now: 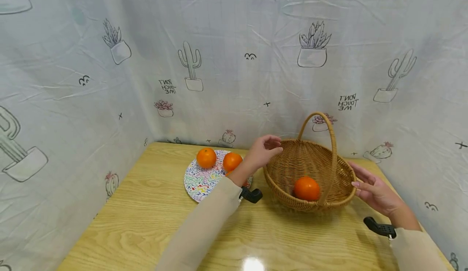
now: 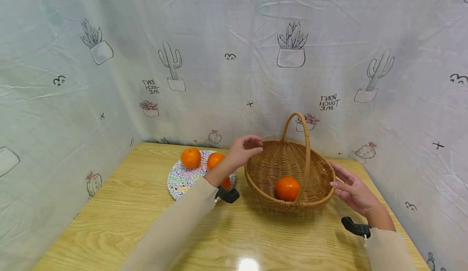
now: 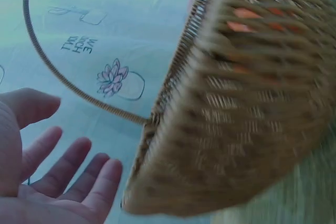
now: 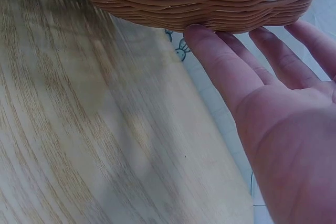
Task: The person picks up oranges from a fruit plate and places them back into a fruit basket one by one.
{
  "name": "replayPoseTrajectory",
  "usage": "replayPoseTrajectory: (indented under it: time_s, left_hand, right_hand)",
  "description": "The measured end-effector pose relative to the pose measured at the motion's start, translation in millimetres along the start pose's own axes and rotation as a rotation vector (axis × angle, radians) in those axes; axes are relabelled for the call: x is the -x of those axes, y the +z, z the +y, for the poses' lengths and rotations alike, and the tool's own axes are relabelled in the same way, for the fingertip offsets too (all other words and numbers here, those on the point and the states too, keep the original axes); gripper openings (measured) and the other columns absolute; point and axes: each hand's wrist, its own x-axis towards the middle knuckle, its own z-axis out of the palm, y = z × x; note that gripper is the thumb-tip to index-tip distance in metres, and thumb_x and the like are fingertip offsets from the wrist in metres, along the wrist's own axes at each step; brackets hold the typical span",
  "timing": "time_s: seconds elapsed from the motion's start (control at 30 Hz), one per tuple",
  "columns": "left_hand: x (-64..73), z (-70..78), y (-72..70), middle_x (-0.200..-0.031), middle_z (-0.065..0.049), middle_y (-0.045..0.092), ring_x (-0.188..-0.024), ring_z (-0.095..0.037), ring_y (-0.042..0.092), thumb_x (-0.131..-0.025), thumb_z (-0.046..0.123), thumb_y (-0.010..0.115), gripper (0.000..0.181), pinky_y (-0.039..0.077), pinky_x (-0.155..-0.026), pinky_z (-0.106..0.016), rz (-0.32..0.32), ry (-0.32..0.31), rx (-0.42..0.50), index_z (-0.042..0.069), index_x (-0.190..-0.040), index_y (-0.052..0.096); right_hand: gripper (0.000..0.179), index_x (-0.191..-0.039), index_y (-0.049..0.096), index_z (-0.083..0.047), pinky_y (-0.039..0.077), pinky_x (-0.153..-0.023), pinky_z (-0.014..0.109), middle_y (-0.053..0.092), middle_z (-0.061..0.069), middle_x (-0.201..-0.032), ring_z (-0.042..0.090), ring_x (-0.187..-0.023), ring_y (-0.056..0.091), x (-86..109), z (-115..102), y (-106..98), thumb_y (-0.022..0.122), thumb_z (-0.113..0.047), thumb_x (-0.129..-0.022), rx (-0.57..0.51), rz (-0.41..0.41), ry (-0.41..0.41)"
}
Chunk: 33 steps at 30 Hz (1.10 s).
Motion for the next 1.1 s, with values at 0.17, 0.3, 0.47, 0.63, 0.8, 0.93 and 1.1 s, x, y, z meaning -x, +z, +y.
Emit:
replayPoseTrajectory:
  time_s: [0.17,0.3,0.47,0.63,0.8,0.93,1.1]
  left_hand:
    - [15.4,-6.6,-14.5,-0.129,-0.02,0.067,-0.119,-0.028,0.065,-0.099,0.013,0.068,0.03,0.054,-0.104,-0.039,0.051,0.058,0.046,0.007,-0.128,0.067]
    - [27.4,-11.2,-25.5,-0.128,-0.019,0.068,-0.121,-0.028,0.065,-0.1,0.012,0.067,0.029,0.054,-0.105,-0.038,0.088,0.071,0.064,0.006,-0.128,0.067]
    - [44.0,-22.5,-38.3,-0.126,-0.013,0.069,-0.121,-0.027,0.064,-0.1,0.013,0.067,0.028,0.055,-0.103,-0.036,0.134,0.057,0.078,0.007,-0.128,0.067]
    - [60.2,-36.6,-49.1,-0.126,-0.011,0.069,-0.121,-0.025,0.065,-0.099,0.013,0.068,0.027,0.056,-0.101,-0.033,0.199,0.046,0.068,0.009,-0.126,0.068]
    - [73.8,-48.0,-61.9,-0.126,-0.013,0.069,-0.12,-0.028,0.066,-0.098,0.013,0.07,0.027,0.057,-0.1,-0.034,0.231,0.042,0.068,0.008,-0.125,0.068]
    - [85.0,-55.9,-72.9,-0.127,-0.018,0.068,-0.119,-0.029,0.065,-0.097,0.014,0.071,0.029,0.056,-0.103,-0.038,0.242,0.042,0.023,0.006,-0.125,0.068]
    - [98.8,-70.0,-82.1,-0.127,-0.018,0.067,-0.12,-0.03,0.064,-0.096,0.015,0.073,0.034,0.054,-0.105,-0.044,0.259,0.021,-0.061,0.0,-0.126,0.067]
  right_hand:
    - [0.069,-0.165,0.015,-0.01,0.055,-0.103,0.031,0.045,-0.009,-0.158,0.01,-0.135,0.055,0.0,0,-1,0.03,0.015,-0.103,0.0,0.003,-0.006]
    - [0.068,-0.165,0.017,-0.01,0.056,-0.102,0.031,0.046,-0.009,-0.157,0.01,-0.135,0.056,-1.0,1,0,0.03,0.014,-0.103,0.001,0.015,-0.006]
    - [0.068,-0.165,0.018,-0.011,0.056,-0.102,0.031,0.046,-0.008,-0.157,0.01,-0.134,0.056,-1.7,-1,2,0.03,0.014,-0.103,0.005,0.011,-0.006]
    - [0.068,-0.165,0.018,-0.011,0.056,-0.101,0.03,0.046,-0.009,-0.157,0.009,-0.134,0.056,-0.5,-2,2,0.031,0.014,-0.103,0.021,0.022,0.002]
    - [0.068,-0.165,0.017,-0.009,0.056,-0.102,0.03,0.046,-0.009,-0.157,0.01,-0.134,0.056,0.4,-1,2,0.031,0.015,-0.103,0.002,0.017,-0.008]
    - [0.068,-0.165,0.016,-0.007,0.056,-0.102,0.031,0.047,-0.006,-0.156,0.011,-0.134,0.057,-1.0,-2,2,0.03,0.016,-0.102,-0.019,0.007,-0.026]
    - [0.068,-0.165,0.018,-0.008,0.056,-0.101,0.031,0.048,-0.006,-0.155,0.011,-0.133,0.057,-0.8,-2,2,0.03,0.016,-0.102,-0.008,0.018,-0.023]
